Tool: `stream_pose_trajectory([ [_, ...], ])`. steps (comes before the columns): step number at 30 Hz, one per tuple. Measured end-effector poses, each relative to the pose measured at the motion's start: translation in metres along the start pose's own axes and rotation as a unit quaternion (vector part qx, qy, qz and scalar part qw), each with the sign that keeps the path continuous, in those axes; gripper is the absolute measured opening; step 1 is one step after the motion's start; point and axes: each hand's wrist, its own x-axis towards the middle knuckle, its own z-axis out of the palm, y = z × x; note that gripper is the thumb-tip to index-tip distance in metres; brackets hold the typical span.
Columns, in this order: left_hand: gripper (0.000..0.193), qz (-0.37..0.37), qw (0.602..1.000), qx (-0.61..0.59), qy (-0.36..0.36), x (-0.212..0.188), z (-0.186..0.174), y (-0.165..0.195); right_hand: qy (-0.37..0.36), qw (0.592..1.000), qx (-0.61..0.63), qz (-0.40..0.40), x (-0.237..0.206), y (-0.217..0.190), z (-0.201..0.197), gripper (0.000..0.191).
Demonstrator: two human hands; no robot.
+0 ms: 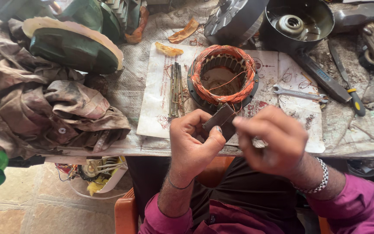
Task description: The person sits at a cluttered repair workbench and repeatedly folds, creases, and presses a small dark flexible sheet with both hands, working it into a folded shape beside a motor stator with copper windings. The folding and pressing continues throughout the episode with the same piece.
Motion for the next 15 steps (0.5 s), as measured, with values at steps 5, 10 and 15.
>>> stream_pose_trajectory([
  [5,0.010,0.010,1.000,-0.003,-0.003,-0.0017,-0.0004,-0.0012,0.011,1.000,-0.010,0.023,-0.0020,-0.0016,0.0001,0.024],
  [10,0.012,0.008,1.000,-0.005,-0.008,-0.0017,-0.0022,-0.0001,0.015,1.000,-0.009,-0.003,-0.0021,-0.0017,0.0014,0.024],
  [15,0.010,0.011,1.000,0.008,0.000,-0.0014,-0.0009,-0.0003,0.012,1.000,-0.013,-0.001,-0.0022,-0.0023,0.0003,0.024],
])
